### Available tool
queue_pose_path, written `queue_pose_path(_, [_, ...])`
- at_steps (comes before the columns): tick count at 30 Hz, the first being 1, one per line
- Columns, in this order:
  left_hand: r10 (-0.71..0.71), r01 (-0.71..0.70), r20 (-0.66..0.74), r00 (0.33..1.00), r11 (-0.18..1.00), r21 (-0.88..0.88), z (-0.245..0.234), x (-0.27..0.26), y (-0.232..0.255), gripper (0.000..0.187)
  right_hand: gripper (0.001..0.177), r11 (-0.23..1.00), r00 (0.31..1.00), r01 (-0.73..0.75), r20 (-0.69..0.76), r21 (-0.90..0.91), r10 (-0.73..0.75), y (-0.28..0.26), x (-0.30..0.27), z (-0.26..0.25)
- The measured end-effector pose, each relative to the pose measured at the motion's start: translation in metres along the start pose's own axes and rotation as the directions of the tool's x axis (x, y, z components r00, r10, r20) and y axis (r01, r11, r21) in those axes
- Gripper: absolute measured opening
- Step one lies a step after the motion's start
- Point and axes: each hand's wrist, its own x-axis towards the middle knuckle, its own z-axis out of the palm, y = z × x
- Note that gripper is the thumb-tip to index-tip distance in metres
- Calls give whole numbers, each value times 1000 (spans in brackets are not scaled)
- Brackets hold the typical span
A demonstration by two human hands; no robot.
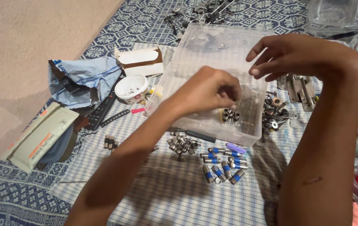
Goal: The person assembles small cylindrical electronic components by inserting them into a multi-hole holder and securing them with rubber bands. They repeatedly pick up components, place them into the holder, and wrap bands around the groups.
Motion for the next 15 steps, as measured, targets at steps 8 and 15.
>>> queue_pose_path(8, [159, -170, 65, 985, 954, 247, 23, -4, 5, 19, 51, 997, 998, -40, -55, -68, 36, 8, -2, -3])
queue_pose_path(15, [65, -94, 105, 992, 950, 298, 31, -7, 2, 19, 51, 997, 998, -33, -59, -66, 29, 5, -2, -1])
